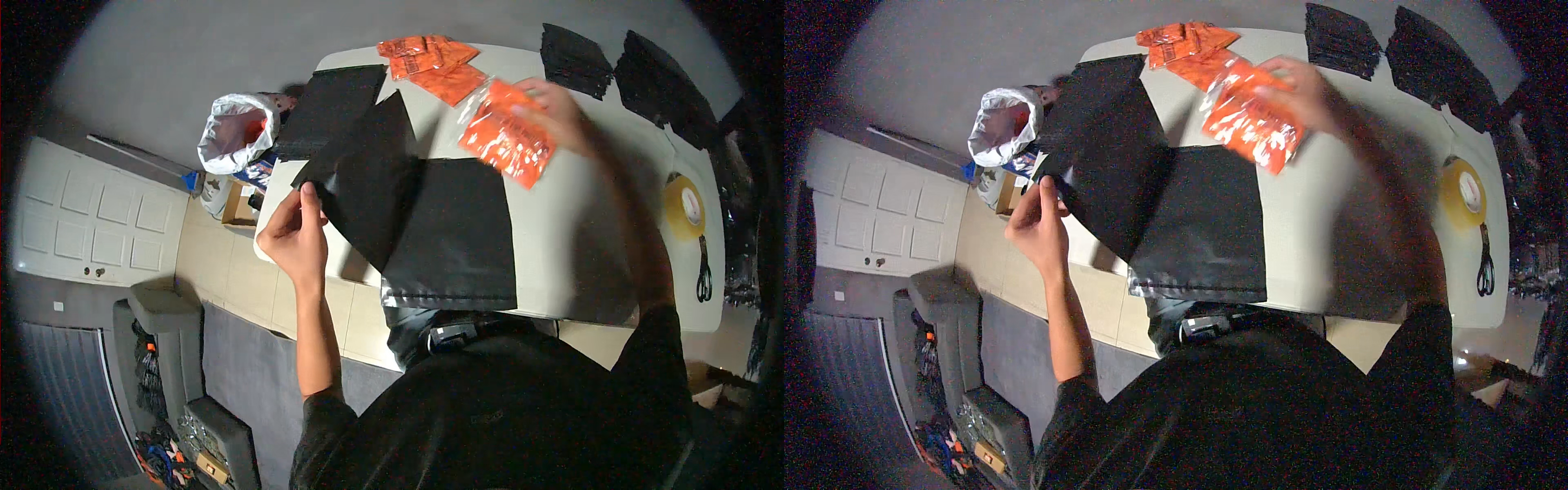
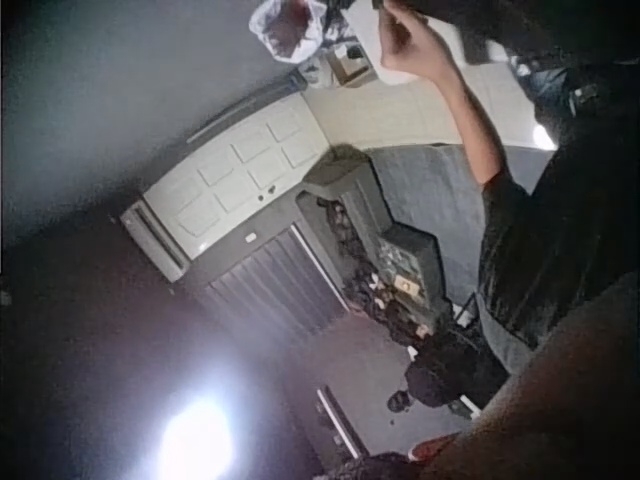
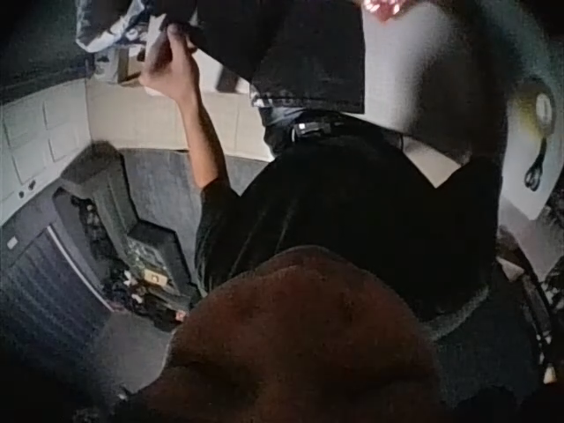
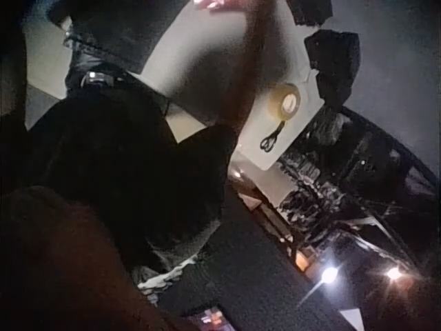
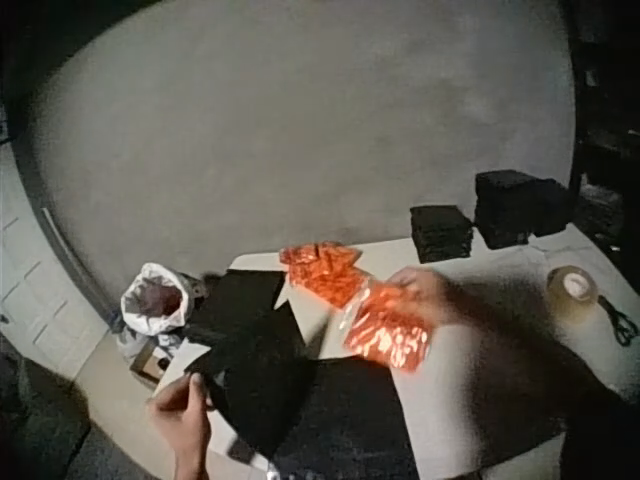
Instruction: Folding black poly mailers and applying orange adhesive labels.
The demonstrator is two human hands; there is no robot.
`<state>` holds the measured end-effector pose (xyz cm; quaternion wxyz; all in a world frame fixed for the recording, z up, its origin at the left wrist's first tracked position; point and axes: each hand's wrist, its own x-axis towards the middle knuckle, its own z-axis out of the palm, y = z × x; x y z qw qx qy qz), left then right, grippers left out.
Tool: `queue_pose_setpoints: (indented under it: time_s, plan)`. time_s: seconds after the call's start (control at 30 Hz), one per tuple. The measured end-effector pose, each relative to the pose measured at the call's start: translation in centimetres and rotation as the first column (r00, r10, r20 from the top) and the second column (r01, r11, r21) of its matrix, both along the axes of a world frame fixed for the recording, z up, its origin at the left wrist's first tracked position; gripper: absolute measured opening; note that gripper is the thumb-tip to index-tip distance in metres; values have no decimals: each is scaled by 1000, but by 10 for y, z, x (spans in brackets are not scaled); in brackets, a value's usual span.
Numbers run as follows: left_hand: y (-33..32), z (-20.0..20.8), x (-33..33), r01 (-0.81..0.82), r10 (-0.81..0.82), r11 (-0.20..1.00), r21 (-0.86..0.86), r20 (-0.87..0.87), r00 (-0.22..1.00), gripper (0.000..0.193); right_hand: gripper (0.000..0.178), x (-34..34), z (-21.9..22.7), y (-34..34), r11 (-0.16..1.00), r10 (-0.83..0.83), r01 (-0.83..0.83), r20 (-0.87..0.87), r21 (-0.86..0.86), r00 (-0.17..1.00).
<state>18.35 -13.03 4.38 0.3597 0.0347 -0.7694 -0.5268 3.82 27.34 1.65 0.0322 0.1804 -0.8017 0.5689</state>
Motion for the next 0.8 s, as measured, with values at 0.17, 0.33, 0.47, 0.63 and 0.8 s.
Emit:
queue_pose_setpoints:
  time_s: [0.17, 0.33, 0.47, 0.63, 0.8]
  plan:
    - [22, 5, 5, 24, -38, 987, -159, -86, 996, 16, 37, 26, -21, -72, 909, 375, -410, 285, 72, 882]
    - [32, 9, 11, 17, -62, 960, -278, -155, 986, 11, 46, 41, -24, -117, 842, 323, -359, 155, 403, 933]
    - [26, 5, 13, 21, -63, 964, -266, -150, 987, 11, 37, 37, -22, -109, 845, 355, -416, 230, 336, 906]
    - [25, 4, 7, 31, -63, 969, -245, -124, 990, 13, 35, 9, -12, -41, 946, 184, -224, 179, 234, 966]
    - [53, 19, 7, 291, -314, 895, -337, -15, 949, 11, 43, -50, -7, 48, 986, -111, 94, 123, 140, 986]
